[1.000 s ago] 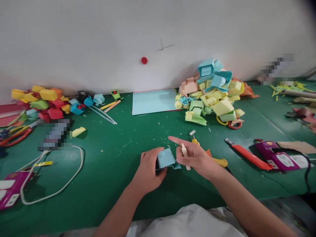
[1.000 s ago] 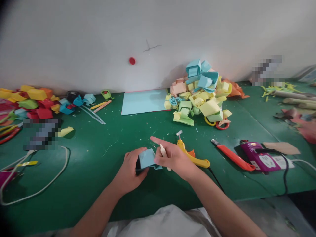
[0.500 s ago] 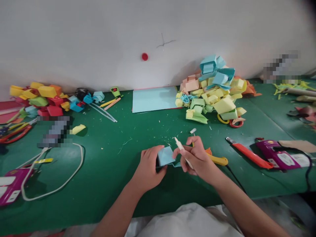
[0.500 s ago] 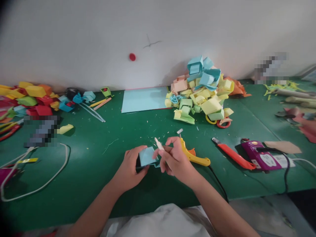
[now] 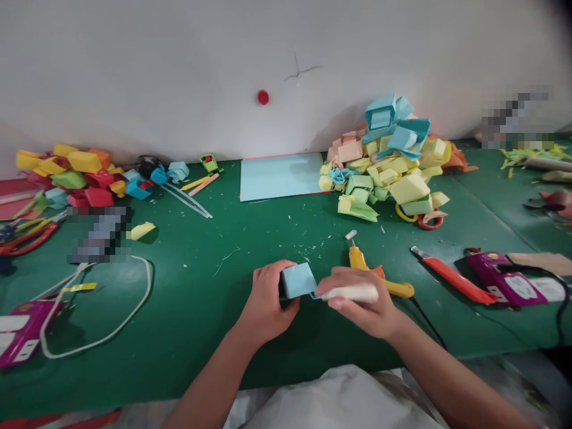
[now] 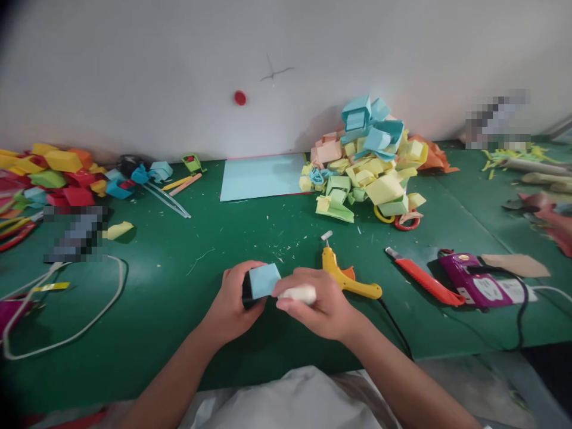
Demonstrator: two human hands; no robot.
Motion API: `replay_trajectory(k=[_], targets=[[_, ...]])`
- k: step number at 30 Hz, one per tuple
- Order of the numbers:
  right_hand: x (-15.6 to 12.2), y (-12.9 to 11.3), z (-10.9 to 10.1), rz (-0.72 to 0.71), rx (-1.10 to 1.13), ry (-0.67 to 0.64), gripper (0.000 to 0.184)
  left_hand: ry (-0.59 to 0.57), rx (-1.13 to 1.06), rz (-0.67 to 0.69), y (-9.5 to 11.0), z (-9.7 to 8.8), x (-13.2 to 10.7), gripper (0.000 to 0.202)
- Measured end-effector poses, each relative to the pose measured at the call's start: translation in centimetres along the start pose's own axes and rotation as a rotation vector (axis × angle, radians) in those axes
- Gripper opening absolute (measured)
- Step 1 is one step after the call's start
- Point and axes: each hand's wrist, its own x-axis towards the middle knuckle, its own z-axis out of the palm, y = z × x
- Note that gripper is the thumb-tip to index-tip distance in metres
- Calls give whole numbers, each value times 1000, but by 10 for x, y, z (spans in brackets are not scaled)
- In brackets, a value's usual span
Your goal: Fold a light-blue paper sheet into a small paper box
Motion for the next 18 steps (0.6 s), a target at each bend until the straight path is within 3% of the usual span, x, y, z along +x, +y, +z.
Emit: replay_trajectory(k=[2,8,15,18], targets=[[4,2,6,-78,-142,40,13,-3,15,47,-1,0,0,59],[14,4,15,-67,-235,254,10,1,12,92,-1,-2,1,61],[9,7,14,-81,-236,77,6,10,19,86,-2,-1,-1,64],[8,6,10,-69,-210,75,7,10,14,87,-2,0,-1,65]])
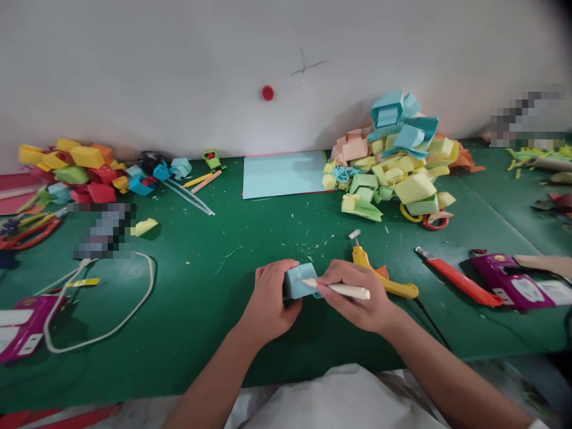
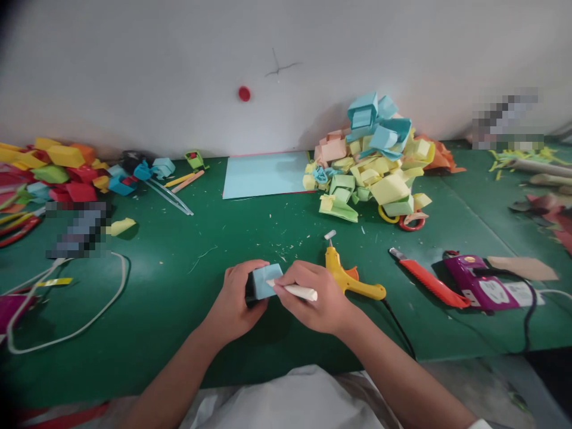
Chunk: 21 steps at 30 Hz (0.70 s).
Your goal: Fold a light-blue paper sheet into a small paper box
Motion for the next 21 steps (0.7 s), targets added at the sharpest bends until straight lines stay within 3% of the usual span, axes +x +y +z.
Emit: replay_trajectory(k=[3,8,12,15,18,21], targets=[[2,0,-6,11,-26,31,9,8,2,14,0,0,1,64],[1,-3,-10,72,-10,-52,6,-1,10,-2,-1,0,1,65],[0,-9,-6,30,58,-51,7,-8,10,-16,0,-1,0,63],[2,-10,-6,-3,7,-119,7,-22,7,-21,1,-1,1,63],[2,-8,-17,41,-59,-147,6,-29,11,-30,2,-2,2,64],[-5,-6,-36,96,-90,-72,5,-17,19,-58,3,-3,2,62]])
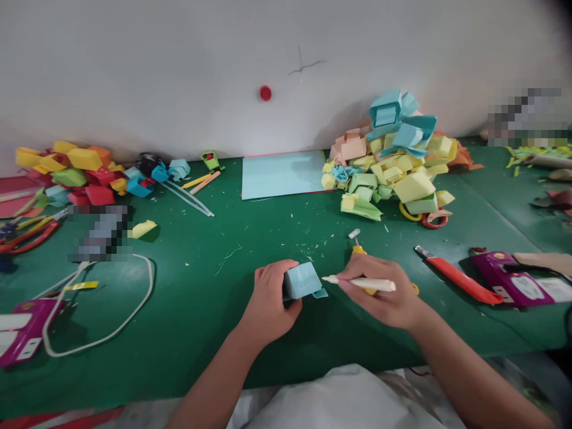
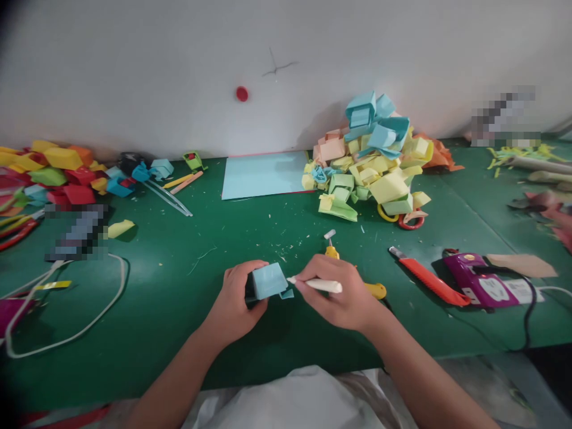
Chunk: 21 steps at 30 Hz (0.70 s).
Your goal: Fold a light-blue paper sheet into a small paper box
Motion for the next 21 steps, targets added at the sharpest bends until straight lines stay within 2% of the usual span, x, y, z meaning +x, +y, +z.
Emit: replay_trajectory(k=[5,9,12,16,19,21], targets=[[-18,1,-30,43,-29,125,10,7,15,-7,3,2,-1,58],[-27,-2,-48,45,-137,242,10,100,97,-17,-1,-1,3,52],[-34,-3,-62,52,-255,359,8,197,275,-34,-13,-18,8,49],[-42,-2,-78,96,-357,446,7,370,572,-11,-44,-49,11,48],[-47,3,-83,112,-392,464,5,381,744,-4,-66,-64,12,39],[-49,8,-83,100,-416,445,5,314,783,-21,-73,-71,12,41]])
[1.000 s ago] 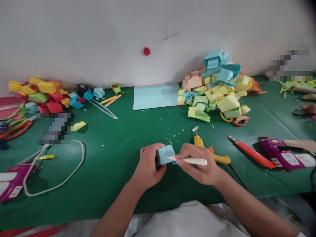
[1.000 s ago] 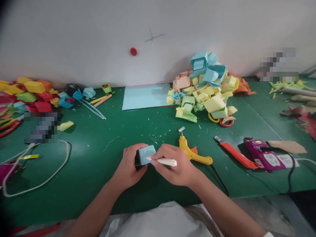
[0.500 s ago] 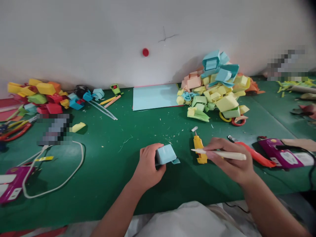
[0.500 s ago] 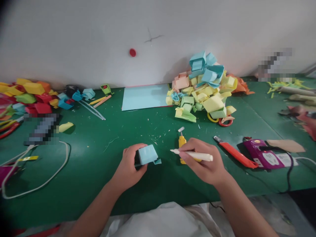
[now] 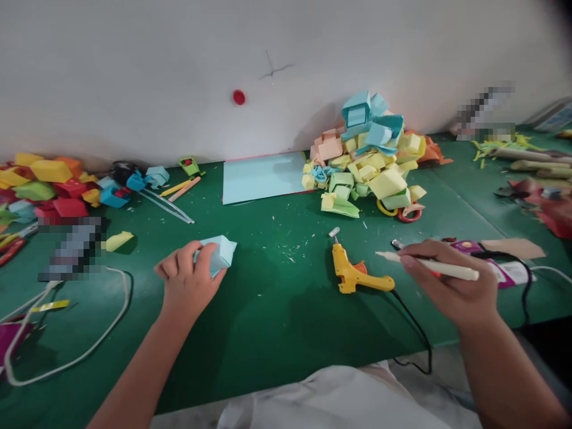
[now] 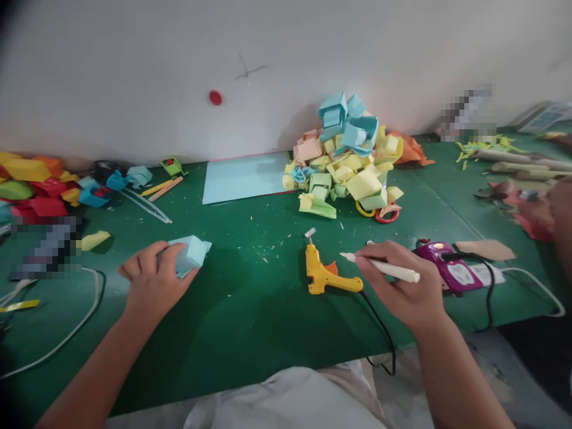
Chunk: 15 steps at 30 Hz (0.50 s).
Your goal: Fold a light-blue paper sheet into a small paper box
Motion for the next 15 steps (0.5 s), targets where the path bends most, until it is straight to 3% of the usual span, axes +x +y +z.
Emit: replay_trajectory(k=[4,8,12,15], targets=[[-4,6,3,-68,11,-59,13,-135,-109,95,-3,-19,6,57],[-10,11,0,-30,41,-66,15,-24,-307,166,10,-53,15,37],[-18,17,-8,48,59,6,16,197,-483,166,52,-75,20,23],[-23,19,-13,91,42,102,15,119,-596,126,98,-73,27,16]])
